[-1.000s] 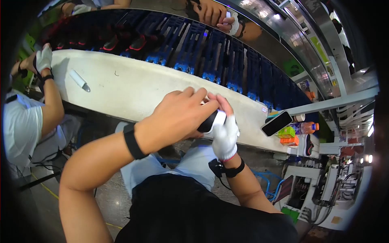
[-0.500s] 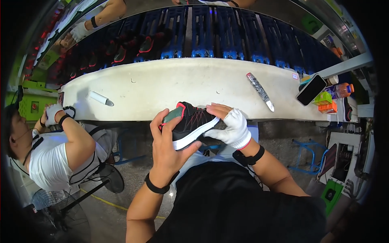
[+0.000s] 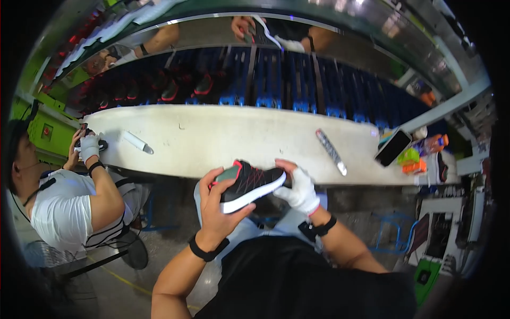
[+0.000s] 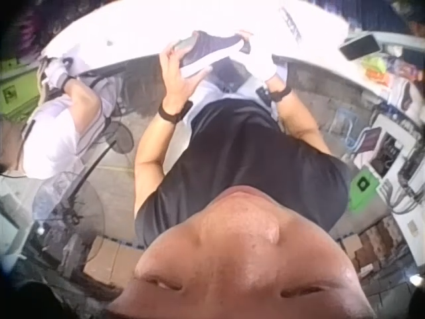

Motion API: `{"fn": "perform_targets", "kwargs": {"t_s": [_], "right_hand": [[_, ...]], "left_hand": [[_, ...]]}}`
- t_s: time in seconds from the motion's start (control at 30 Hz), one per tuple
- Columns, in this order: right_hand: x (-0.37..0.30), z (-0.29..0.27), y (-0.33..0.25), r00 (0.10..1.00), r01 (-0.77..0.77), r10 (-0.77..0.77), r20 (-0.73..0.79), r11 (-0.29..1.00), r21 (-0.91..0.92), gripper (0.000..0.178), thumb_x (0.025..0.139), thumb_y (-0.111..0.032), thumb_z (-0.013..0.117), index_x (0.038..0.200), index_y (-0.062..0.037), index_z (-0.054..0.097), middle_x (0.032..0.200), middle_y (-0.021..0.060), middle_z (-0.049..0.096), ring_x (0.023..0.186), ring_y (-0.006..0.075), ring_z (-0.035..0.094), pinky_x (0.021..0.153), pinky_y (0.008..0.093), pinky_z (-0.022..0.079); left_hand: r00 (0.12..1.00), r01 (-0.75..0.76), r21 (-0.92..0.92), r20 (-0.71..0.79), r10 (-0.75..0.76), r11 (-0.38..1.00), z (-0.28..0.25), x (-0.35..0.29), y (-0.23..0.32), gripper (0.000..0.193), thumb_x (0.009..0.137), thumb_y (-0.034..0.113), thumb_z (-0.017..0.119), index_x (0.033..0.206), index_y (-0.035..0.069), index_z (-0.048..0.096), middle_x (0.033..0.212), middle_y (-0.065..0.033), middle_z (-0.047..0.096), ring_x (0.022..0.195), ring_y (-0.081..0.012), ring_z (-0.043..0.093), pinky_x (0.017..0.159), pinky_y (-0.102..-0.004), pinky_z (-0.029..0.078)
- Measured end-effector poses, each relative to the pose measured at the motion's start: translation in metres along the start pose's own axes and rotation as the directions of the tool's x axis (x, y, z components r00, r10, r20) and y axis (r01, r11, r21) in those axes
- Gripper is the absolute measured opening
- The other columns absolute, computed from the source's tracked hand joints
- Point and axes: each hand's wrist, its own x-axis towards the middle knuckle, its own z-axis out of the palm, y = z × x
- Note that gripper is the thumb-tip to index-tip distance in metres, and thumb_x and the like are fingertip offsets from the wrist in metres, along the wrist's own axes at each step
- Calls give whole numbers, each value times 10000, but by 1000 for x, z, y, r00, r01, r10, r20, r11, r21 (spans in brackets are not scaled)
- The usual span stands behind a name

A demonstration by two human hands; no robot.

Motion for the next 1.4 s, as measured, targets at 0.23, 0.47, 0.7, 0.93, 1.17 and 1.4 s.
{"fn": "perform_targets", "kwargs": {"t_s": [0.23,0.47,0.7,0.93,1.17,1.4], "right_hand": [[-18,-24,-58,987,-67,156,-26,561,825,828,959,-370,855,1594,-90,402,1426,168,653,1335,293,656,1158,481,534],[59,-130,-188,515,792,-572,-638,602,99,819,872,-321,901,1519,-95,451,1566,248,554,1378,310,603,1201,503,500],[235,-240,-340,78,360,-892,-445,441,-822,704,967,-380,796,1553,-116,509,1576,219,555,1427,355,580,1219,487,471],[371,-279,-322,793,-308,-458,-402,268,-913,1277,888,-906,611,1819,-206,86,1839,215,234,1722,393,150,1365,626,25],[365,-274,-327,800,-292,-451,-395,281,-914,1344,836,-946,623,1815,-202,81,1861,190,156,1719,401,110,1350,660,10],[364,-263,-335,817,-294,-414,-402,301,-907,1339,832,-942,624,1816,-213,82,1862,173,162,1724,379,110,1361,631,-6]], "left_hand": [[979,-202,-329,-62,192,922,15,22,-5,966,682,352,1058,1481,77,589,1609,-286,458,1440,-461,530,1189,-542,457],[981,114,-460,-89,-174,881,40,54,-82,405,874,129,854,1221,-3,692,1020,-135,778,974,-243,765,875,-367,607],[988,152,6,14,-153,988,54,58,-85,215,881,253,835,954,67,757,860,-108,768,817,-306,756,771,-428,600],[958,210,-17,202,-202,978,50,109,-109,247,874,245,829,1014,58,750,879,-117,765,854,-348,749,801,-460,603],[990,12,509,113,-80,861,67,264,-181,730,752,289,938,1390,116,629,1319,-200,647,1255,-419,638,1038,-512,550],[964,76,670,139,-225,739,88,307,-259,558,774,391,937,1279,281,727,1320,-189,673,1199,-395,697,992,-514,576]]}}
